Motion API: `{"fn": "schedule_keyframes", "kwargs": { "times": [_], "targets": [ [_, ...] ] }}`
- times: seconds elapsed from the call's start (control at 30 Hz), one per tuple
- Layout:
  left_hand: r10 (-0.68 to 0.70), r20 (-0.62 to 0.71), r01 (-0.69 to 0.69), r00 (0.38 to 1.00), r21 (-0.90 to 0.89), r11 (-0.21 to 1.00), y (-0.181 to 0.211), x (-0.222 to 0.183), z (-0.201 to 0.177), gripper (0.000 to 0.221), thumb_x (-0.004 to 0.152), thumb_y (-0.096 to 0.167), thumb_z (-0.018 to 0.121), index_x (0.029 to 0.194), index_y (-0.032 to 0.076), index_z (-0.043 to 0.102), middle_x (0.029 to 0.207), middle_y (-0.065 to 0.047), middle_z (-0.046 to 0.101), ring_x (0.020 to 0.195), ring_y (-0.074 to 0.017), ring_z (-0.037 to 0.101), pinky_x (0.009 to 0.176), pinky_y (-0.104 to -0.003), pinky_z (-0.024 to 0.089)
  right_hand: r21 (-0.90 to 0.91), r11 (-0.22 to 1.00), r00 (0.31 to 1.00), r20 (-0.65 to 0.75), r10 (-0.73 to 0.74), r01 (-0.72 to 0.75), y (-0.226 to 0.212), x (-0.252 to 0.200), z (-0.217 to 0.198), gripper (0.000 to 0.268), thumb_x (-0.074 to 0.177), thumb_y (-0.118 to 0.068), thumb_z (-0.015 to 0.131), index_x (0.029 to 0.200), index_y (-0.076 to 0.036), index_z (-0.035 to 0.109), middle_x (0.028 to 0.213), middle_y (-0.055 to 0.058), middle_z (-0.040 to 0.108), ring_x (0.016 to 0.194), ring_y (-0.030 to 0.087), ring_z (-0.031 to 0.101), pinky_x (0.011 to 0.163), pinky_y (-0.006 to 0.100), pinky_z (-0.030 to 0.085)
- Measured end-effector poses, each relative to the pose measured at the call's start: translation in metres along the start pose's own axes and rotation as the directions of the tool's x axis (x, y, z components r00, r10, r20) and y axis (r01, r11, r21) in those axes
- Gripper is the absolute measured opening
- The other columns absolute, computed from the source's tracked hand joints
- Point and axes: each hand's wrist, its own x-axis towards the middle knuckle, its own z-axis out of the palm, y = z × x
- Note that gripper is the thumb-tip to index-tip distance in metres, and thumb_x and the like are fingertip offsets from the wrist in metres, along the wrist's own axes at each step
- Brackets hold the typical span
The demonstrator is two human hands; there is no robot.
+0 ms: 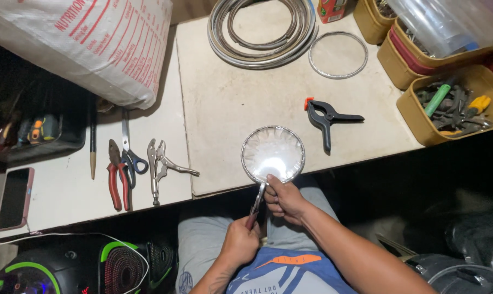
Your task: Repairing a circular mesh strainer by crimping its metal rim using pliers.
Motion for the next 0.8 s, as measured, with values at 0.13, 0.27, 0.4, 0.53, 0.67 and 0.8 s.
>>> {"fn": "schedule_keyframes", "kwargs": {
  "times": [0.13,0.27,0.4,0.53,0.67,0.8],
  "targets": [
    [-0.015,0.016,0.015,1.0,-0.003,1.0,0.019,-0.003,-0.012,0.013,0.081,0.016,0.056,0.068,0.016,0.061,0.065,-0.002,0.067,0.064,-0.0202,0.063,0.064,-0.04,0.048,-0.035,0.999,1.0,-0.013,-0.018,0.018,-0.006,-0.003,0.002,0.053,0.101,-0.058,0.052,0.07,-0.017,0.036,0.058,-0.002,0.028,0.04,0.008,0.021,0.036,0.024,0.013],
    [-0.104,0.128,0.105,0.986,-0.002,0.994,0.028,-0.007,-0.025,0.028,0.072,0.01,0.05,0.086,0.019,0.072,0.084,0.004,0.08,0.082,-0.0153,0.076,0.08,-0.028,0.056,-0.106,0.994,0.993,-0.118,-0.021,0.008,-0.005,-0.005,-0.003,0.049,0.098,-0.056,0.058,0.078,-0.012,0.052,0.058,-0.004,0.03,0.041,0.006,0.021,0.038,0.024,0.011],
    [-0.106,0.16,0.119,0.981,-0.075,0.99,0.015,-0.006,-0.029,0.04,0.069,0.007,0.05,0.098,0.015,0.076,0.094,0.003,0.079,0.088,-0.0157,0.073,0.085,-0.026,0.054,-0.057,0.998,0.996,-0.081,-0.034,0.03,-0.004,-0.01,-0.01,0.045,0.099,-0.047,0.06,0.095,-0.002,0.06,0.06,-0.004,0.033,0.042,0.004,0.024,0.037,0.021,0.014],
    [-0.147,0.174,0.156,0.974,-0.034,0.987,0.025,-0.01,-0.04,0.042,0.07,0.01,0.05,0.102,0.016,0.076,0.088,0.001,0.077,0.08,-0.0162,0.071,0.079,-0.029,0.055,-0.048,0.998,0.996,-0.075,-0.05,0.046,-0.003,-0.011,-0.011,0.045,0.1,-0.046,0.059,0.094,-0.002,0.06,0.06,-0.004,0.034,0.042,0.005,0.026,0.037,0.021,0.015],
    [-0.109,0.167,0.11,0.98,0.0,0.994,0.014,-0.006,-0.044,0.049,0.068,0.01,0.051,0.108,0.016,0.077,0.104,0.002,0.082,0.096,-0.0152,0.075,0.088,-0.026,0.054,0.061,0.996,0.996,-0.072,-0.059,0.063,0.0,-0.005,-0.015,0.045,0.099,-0.044,0.061,0.093,0.0,0.058,0.059,-0.005,0.032,0.041,0.005,0.027,0.036,0.021,0.017],
    [-0.092,0.148,0.09,0.985,0.023,0.996,0.016,-0.006,-0.049,0.05,0.066,0.01,0.051,0.108,0.015,0.078,0.109,0.002,0.083,0.105,-0.0164,0.076,0.094,-0.026,0.054,0.099,0.994,0.997,-0.061,-0.044,0.05,-0.005,-0.008,-0.017,0.045,0.099,-0.046,0.061,0.092,-0.001,0.058,0.058,-0.006,0.031,0.041,0.004,0.026,0.036,0.021,0.017]
  ]
}}
